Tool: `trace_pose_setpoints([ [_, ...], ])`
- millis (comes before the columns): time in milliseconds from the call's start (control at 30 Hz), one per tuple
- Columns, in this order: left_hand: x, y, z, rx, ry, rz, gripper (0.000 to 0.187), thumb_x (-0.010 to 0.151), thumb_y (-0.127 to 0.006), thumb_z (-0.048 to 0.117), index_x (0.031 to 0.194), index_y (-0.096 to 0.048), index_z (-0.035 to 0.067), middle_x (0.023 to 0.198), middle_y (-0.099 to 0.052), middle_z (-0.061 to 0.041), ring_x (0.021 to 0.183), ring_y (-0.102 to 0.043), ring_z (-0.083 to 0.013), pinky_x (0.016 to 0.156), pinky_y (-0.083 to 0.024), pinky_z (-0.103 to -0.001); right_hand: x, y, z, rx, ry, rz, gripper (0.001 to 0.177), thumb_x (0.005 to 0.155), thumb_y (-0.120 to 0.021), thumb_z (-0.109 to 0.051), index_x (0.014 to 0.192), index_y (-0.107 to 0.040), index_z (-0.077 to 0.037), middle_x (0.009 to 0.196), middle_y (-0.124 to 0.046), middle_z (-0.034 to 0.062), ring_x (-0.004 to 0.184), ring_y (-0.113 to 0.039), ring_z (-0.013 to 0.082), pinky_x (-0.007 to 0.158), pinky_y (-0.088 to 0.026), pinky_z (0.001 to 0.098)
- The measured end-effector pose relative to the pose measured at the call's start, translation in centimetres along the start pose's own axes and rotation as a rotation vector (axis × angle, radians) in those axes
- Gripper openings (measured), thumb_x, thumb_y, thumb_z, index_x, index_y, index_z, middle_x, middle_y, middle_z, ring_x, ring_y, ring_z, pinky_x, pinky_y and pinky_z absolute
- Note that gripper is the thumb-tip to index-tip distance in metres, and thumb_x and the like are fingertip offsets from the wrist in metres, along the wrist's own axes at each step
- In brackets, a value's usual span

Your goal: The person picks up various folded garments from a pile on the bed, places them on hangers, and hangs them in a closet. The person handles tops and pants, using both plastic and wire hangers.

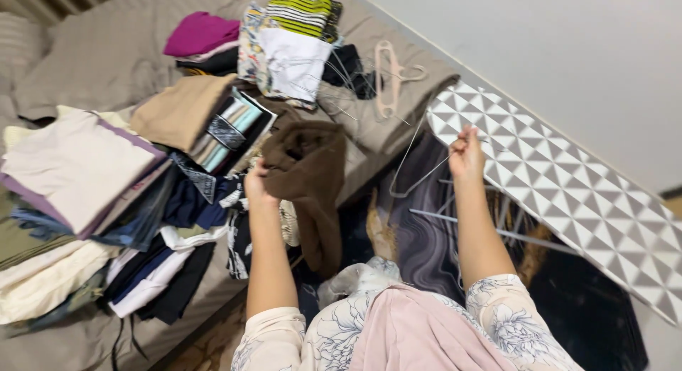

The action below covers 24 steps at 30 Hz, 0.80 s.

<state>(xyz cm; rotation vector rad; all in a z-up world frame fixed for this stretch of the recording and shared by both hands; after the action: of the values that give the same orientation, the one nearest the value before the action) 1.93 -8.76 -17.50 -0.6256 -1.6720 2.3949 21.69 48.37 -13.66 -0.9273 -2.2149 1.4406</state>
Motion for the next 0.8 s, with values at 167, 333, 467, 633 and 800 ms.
trace_pose_setpoints([
  [167,3.1,4.9,9.7,-0.272,-0.177,-0.025,0.033,0.076,-0.043,-0.005,0.093,-0.066,0.011,0.114,-0.069,-0.014,0.117,-0.065,-0.0359,0.109,-0.050,-0.061,1.6,-1.6,12.5,-0.159,-0.140,-0.017,0.017,0.106,-0.065,-0.013,0.114,-0.065,0.002,0.100,-0.067,0.0084,0.084,-0.061,0.0143,0.073,-0.053,0.0247],
  [333,6.0,5.7,11.5,-0.251,-0.250,0.062,0.040,0.078,-0.041,-0.006,0.101,-0.068,0.012,0.120,-0.069,-0.017,0.117,-0.065,-0.0366,0.108,-0.049,-0.060,1.5,-1.6,21.4,-0.599,-0.262,0.052,0.023,0.101,-0.064,-0.025,0.114,-0.070,-0.008,0.084,-0.062,0.0014,0.065,-0.048,0.0093,0.058,-0.044,0.0245],
  [467,9.3,3.7,10.2,-0.250,-0.219,0.104,0.037,0.083,-0.043,-0.002,0.108,-0.068,0.011,0.119,-0.068,-0.017,0.115,-0.065,-0.0365,0.106,-0.050,-0.059,2.6,-2.5,27.6,-0.670,-0.368,0.031,0.023,0.101,-0.066,-0.024,0.115,-0.070,-0.007,0.084,-0.061,0.0005,0.066,-0.050,0.0080,0.058,-0.045,0.0229],
  [633,13.1,3.0,7.1,-0.137,-0.159,0.108,0.036,0.085,-0.045,0.001,0.112,-0.068,0.008,0.119,-0.068,-0.018,0.112,-0.065,-0.0353,0.103,-0.052,-0.055,5.5,-3.6,33.7,-0.840,-0.424,0.030,0.024,0.102,-0.064,-0.029,0.112,-0.068,-0.007,0.080,-0.061,0.0005,0.060,-0.052,0.0084,0.053,-0.047,0.0239],
  [800,15.6,3.2,3.8,-0.026,-0.079,0.186,0.037,0.086,-0.047,0.006,0.116,-0.068,0.009,0.118,-0.068,-0.018,0.109,-0.066,-0.0344,0.099,-0.054,-0.050,9.6,-6.4,39.7,-0.993,-0.457,-0.034,0.027,0.102,-0.062,-0.031,0.116,-0.072,-0.010,0.077,-0.061,-0.0009,0.056,-0.049,0.0071,0.049,-0.044,0.0237],
])
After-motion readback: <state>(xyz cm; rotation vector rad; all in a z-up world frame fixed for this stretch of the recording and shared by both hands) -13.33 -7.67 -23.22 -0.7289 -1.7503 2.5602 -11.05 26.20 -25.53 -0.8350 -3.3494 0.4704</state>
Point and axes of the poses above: each hand's wrist, its own x-axis towards the middle knuckle, its own y-axis out of the back of the hand, z = x × y, the point moved 10 cm from there along x, towards the middle knuckle
